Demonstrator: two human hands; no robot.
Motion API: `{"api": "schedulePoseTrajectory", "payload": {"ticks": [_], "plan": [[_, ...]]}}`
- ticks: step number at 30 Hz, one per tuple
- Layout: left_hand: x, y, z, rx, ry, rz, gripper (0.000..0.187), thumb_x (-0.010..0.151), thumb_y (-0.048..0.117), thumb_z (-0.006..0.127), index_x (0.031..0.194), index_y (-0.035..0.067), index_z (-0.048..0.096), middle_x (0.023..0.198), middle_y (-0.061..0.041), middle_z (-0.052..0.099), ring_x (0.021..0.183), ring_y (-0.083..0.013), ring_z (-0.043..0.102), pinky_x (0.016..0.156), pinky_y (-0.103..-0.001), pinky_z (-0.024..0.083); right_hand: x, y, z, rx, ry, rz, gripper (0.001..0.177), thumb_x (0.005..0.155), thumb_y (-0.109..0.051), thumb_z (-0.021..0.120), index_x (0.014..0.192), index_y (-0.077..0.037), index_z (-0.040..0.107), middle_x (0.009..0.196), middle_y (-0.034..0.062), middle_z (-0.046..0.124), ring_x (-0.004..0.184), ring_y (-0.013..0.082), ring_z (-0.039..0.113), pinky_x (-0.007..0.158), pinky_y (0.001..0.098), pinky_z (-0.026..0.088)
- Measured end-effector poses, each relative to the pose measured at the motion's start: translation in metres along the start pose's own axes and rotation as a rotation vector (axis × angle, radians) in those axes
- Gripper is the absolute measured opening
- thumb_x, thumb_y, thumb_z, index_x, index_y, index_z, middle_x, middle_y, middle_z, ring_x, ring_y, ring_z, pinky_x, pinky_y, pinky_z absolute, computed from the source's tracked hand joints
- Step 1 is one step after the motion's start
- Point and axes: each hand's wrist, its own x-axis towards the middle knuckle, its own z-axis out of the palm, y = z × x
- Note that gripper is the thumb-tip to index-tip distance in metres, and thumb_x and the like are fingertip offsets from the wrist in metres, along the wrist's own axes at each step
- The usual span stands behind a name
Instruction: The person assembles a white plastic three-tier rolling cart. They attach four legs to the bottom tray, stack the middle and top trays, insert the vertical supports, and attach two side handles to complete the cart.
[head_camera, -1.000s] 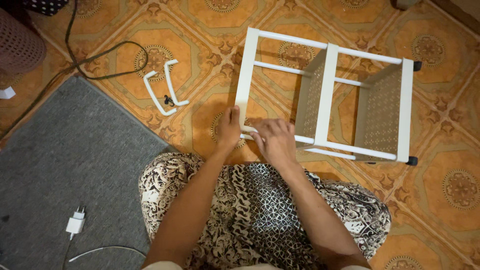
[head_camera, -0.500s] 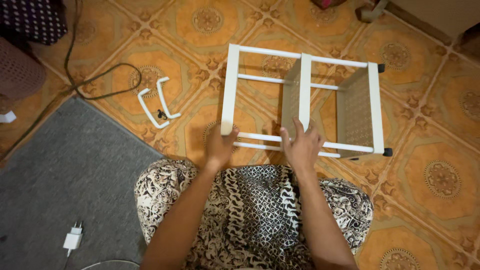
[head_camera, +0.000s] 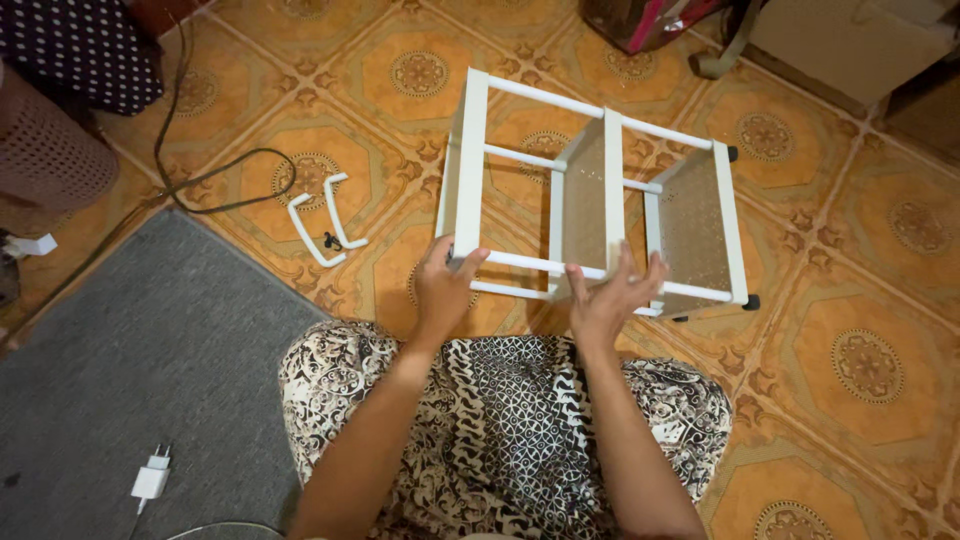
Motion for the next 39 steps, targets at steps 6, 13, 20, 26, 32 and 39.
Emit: {"api": "schedulePoseTrajectory", "payload": {"ticks": [6, 13, 20, 26, 32, 39], "plan": [[-0.017, -0.015, 0.023, -0.001, -0.054, -0.178, 0.024, 0.092, 0.027, 0.075, 0.103, 0.006, 0.074, 0.079, -0.001, 0.067, 0.065, -0.014, 0.056, 0.057, -0.032, 0.045, 0.008, 0.002, 0.014, 0.176, 0.055, 0.195, 0.088, 0.092, -0.039, 0.078, 0.153, 0.006, 0.033, 0.164, 0.0305, 0.001, 0.152, 0.0473, 0.008, 0.124, 0.0606, 0.015], [-0.029, -0.048, 0.033, -0.091, -0.052, -0.093, 0.031, 0.096, 0.03, 0.07, 0.105, 0.0, 0.072, 0.076, -0.002, 0.061, 0.068, -0.0133, 0.054, 0.062, -0.031, 0.044, 0.01, 0.012, 0.023, 0.122, -0.091, 0.155, 0.068, 0.1, -0.04, 0.069, 0.149, 0.002, 0.046, 0.163, 0.0277, 0.01, 0.149, 0.0449, 0.025, 0.124, 0.0572, 0.024], [-0.026, -0.072, 0.041, -0.088, -0.12, -0.057, 0.042, 0.098, 0.039, 0.063, 0.108, -0.001, 0.07, 0.079, -0.004, 0.066, 0.07, -0.0142, 0.058, 0.064, -0.032, 0.046, 0.002, 0.018, 0.024, 0.13, -0.077, 0.073, 0.075, 0.1, -0.042, 0.07, 0.151, 0.005, 0.04, 0.159, 0.0326, 0.014, 0.145, 0.0482, 0.027, 0.12, 0.059, 0.027], [-0.024, -0.093, 0.041, -0.068, -0.151, -0.035, 0.043, 0.099, 0.039, 0.062, 0.103, -0.003, 0.07, 0.074, -0.008, 0.064, 0.067, -0.0171, 0.057, 0.062, -0.036, 0.045, -0.001, 0.02, 0.026, -0.008, -0.134, 0.141, 0.079, 0.094, -0.042, 0.077, 0.148, 0.004, 0.041, 0.155, 0.0326, 0.018, 0.145, 0.05, 0.018, 0.118, 0.064, 0.021], [-0.019, -0.087, 0.042, 0.158, -0.12, 0.08, 0.037, 0.1, 0.034, 0.065, 0.11, -0.001, 0.071, 0.095, -0.018, 0.07, 0.092, -0.0284, 0.061, 0.083, -0.046, 0.047, -0.011, 0.013, 0.029, -0.056, -0.058, 0.102, 0.083, 0.094, -0.043, 0.077, 0.15, 0.004, 0.037, 0.155, 0.0303, 0.02, 0.144, 0.0474, 0.022, 0.118, 0.0655, 0.02], [0.003, -0.042, -0.019, 0.383, -0.274, 0.065, 0.054, 0.092, 0.027, 0.07, 0.132, -0.006, 0.056, 0.134, -0.028, 0.056, 0.127, -0.044, 0.052, 0.108, -0.052, 0.039, -0.035, -0.04, 0.04, -0.064, -0.108, -0.313, 0.07, 0.093, -0.033, 0.078, 0.147, -0.004, 0.043, 0.152, 0.0305, 0.026, 0.143, 0.047, 0.026, 0.117, 0.0648, 0.024]]}}
